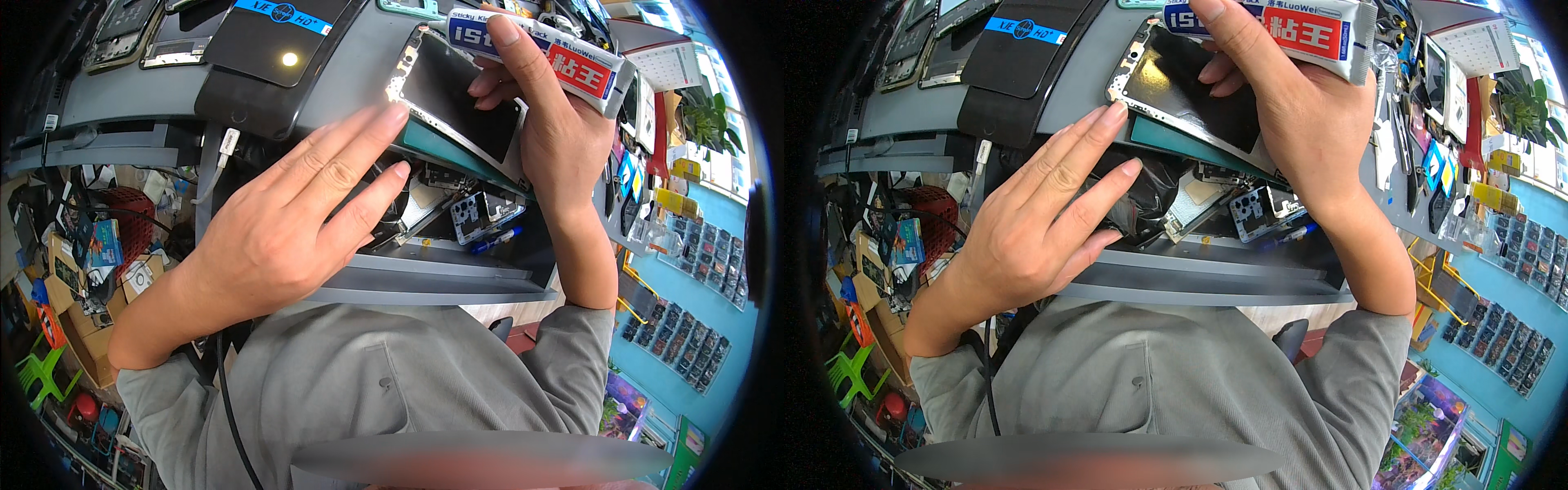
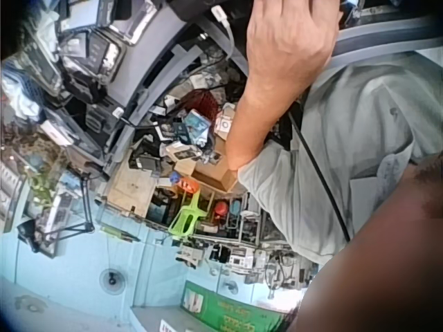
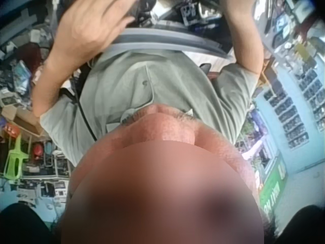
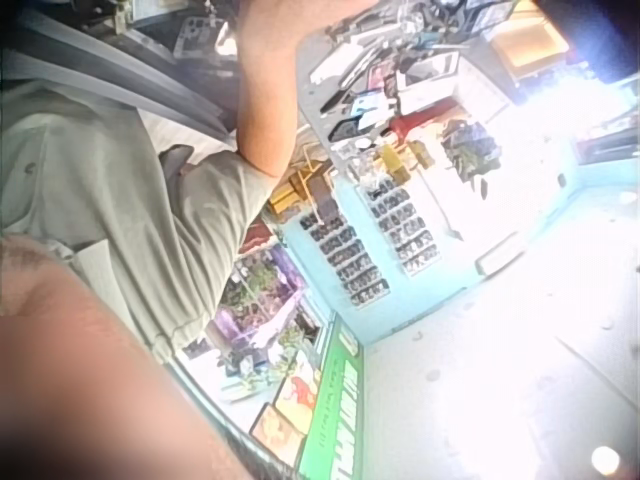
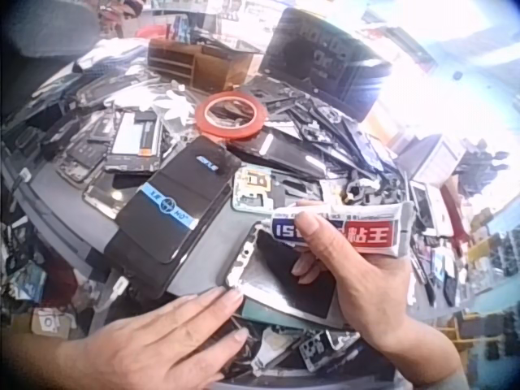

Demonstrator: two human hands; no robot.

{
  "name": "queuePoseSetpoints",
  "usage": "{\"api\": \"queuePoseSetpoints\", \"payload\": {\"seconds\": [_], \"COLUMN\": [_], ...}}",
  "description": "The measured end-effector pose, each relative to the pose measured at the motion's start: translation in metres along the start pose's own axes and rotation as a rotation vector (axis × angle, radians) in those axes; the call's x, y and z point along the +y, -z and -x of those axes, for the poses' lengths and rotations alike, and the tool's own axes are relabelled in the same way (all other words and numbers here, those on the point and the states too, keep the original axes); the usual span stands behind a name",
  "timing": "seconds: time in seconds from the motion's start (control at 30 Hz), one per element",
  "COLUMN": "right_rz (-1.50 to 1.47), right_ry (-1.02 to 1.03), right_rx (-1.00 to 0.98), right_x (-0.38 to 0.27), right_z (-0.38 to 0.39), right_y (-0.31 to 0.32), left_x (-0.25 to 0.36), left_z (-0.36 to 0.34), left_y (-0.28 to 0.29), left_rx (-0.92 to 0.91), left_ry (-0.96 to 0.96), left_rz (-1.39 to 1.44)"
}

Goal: The person applies adhesive along the edges of a smartphone screen assembly and then presses the screen onto the phone body. They wipe away excess adhesive and inspect the edges to ensure proper alignment and bonding.

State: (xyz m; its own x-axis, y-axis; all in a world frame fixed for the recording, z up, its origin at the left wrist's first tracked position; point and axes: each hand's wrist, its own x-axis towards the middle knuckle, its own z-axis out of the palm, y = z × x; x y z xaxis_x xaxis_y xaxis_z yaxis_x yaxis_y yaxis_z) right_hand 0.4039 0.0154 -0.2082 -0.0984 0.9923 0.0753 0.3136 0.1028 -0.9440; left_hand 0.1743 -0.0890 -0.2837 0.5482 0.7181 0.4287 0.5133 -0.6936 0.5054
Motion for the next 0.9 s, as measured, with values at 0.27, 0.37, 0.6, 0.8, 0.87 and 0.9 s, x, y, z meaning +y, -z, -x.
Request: {"api": "queuePoseSetpoints", "payload": {"seconds": [0.27,0.37,0.6,0.8,0.87,0.9], "right_rz": [0.000,0.000,-0.018,-0.049,-0.053,-0.050], "right_ry": [0.026,0.040,0.065,0.096,0.109,0.111], "right_rx": [0.030,0.027,0.021,-0.001,-0.008,-0.013], "right_x": [0.007,0.008,0.010,0.015,0.015,0.015], "right_z": [-0.002,-0.002,0.000,-0.001,0.000,0.000], "right_y": [-0.002,-0.002,-0.001,-0.001,-0.001,-0.001], "left_x": [0.000,0.000,0.000,-0.001,-0.001,-0.001], "left_z": [0.000,0.000,0.001,0.001,0.001,0.001], "left_y": [0.000,-0.001,-0.001,-0.001,-0.001,-0.001], "left_rx": [0.005,0.003,0.005,0.002,0.003,0.005], "left_ry": [0.004,0.001,0.003,0.001,-0.002,-0.003], "left_rz": [0.003,0.000,-0.004,-0.001,-0.001,0.000]}}
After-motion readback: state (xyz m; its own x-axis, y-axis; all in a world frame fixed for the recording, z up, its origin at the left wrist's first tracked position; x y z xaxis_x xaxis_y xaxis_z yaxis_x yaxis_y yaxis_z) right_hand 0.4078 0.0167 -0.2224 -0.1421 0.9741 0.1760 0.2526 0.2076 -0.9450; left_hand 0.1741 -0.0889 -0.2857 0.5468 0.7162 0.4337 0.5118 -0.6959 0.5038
